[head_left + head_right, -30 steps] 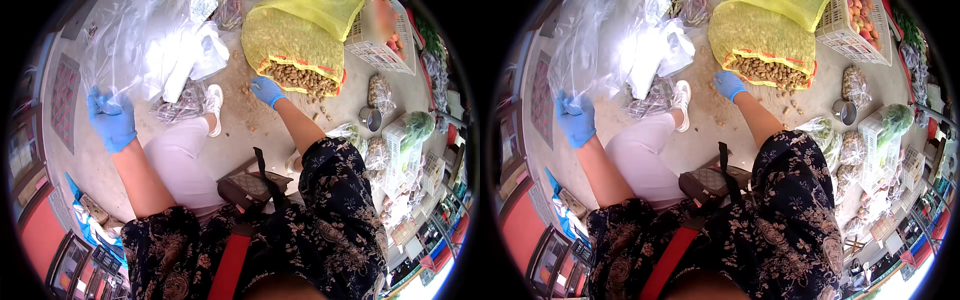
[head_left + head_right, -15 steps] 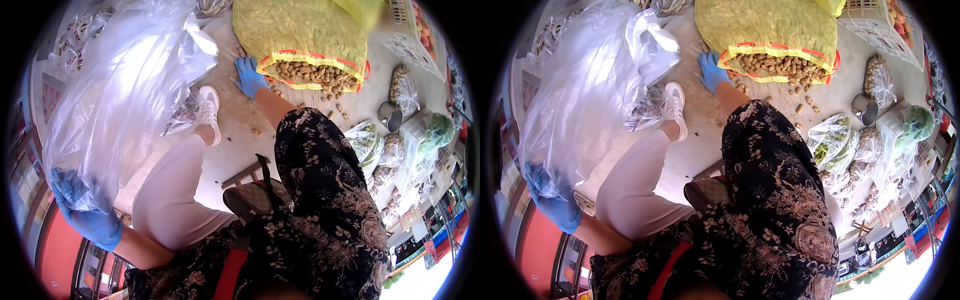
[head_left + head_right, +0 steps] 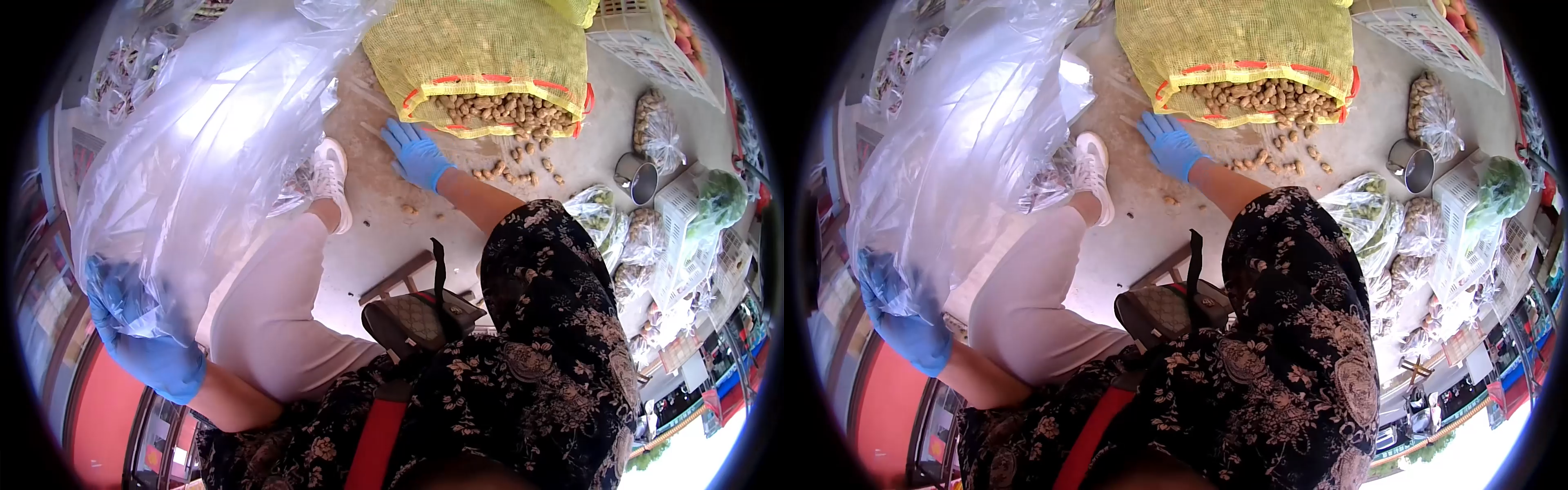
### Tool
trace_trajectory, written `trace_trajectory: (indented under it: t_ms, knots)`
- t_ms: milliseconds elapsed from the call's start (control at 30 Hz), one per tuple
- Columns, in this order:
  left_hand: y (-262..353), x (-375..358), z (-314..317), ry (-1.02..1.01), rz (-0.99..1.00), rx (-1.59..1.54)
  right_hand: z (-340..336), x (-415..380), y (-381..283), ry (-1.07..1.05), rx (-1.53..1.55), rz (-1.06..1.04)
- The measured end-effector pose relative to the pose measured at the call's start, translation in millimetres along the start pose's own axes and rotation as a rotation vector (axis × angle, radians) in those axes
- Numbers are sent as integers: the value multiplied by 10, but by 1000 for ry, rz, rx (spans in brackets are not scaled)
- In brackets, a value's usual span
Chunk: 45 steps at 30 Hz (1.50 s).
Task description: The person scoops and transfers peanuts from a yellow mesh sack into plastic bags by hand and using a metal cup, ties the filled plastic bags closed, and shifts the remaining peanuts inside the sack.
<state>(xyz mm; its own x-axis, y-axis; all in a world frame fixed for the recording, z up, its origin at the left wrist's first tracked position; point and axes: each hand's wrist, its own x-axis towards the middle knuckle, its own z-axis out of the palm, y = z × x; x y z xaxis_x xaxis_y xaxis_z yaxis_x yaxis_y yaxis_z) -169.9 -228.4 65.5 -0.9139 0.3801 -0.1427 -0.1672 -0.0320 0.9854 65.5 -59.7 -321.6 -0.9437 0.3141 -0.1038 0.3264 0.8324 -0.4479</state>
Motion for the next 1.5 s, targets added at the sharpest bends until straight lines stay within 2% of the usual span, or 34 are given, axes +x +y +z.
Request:
trace_trajectory:
  t_ms: [33,100,200,267,333,400,433,500,567,600,700,767,800,867,1000,1067,1133,1200,1267,1300,1333,1400,1433,1500]
  knots:
    - [-29,9,6,-126,-51,-96,64,303,-28,48,-11,28]
    - [-58,74,-69,-638,-284,-544,222,822,35,165,-99,142]
    - [-154,-94,10,83,263,707,290,1019,103,211,-122,310]
    - [-92,-53,-83,19,188,480,376,764,51,40,-172,100]
    - [-89,-63,-104,-21,287,619,552,320,112,-55,-164,-103]
    - [-194,-100,-43,-58,548,1120,812,-403,292,-44,-134,-254]
    - [-194,-93,-151,-34,365,830,900,-740,400,-12,-140,-312]
    - [-232,-85,-200,-104,481,1073,890,-1186,593,-79,-148,-249]
    - [-300,-104,-207,-122,519,1115,801,-1344,609,-69,-172,-126]
    - [-344,-87,-193,-111,503,1032,735,-1394,588,-59,-189,-55]
    - [-378,-152,-11,-62,424,900,889,-1323,110,-9,80,-316]
    - [-315,-250,140,-95,459,1014,1052,-1285,-139,-166,43,-506]
    - [-249,-286,238,-185,655,1337,1168,-1296,-133,-164,-89,-574]
    - [-201,-361,344,-183,668,1422,1391,-1374,-92,-174,-352,-700]
    - [-205,-359,278,-223,666,1320,1084,-1553,807,-32,-234,-750]
    - [-242,-359,130,-265,733,1362,798,-1667,1143,-133,-373,-732]
    - [-285,-324,136,-295,807,1399,278,-1802,1515,-303,-323,-580]
    - [-256,-271,496,-327,706,1314,-83,-1873,1968,-253,-474,-550]
    - [-470,-220,484,-302,609,1178,-127,-1935,2045,-241,-533,-489]
    - [-513,-156,356,-246,259,670,-170,-2034,2007,-249,-507,-447]
    - [-519,-193,307,-351,45,106,-266,-2157,1970,-246,-478,-402]
    - [-415,-525,813,-269,405,1016,-877,-2504,1755,-262,-349,-192]
    - [-353,-593,1009,-315,181,601,-1199,-2691,1742,-254,-274,-76]
    - [-416,-332,1327,-662,-270,-16,-1702,-2807,1891,-307,-102,226]
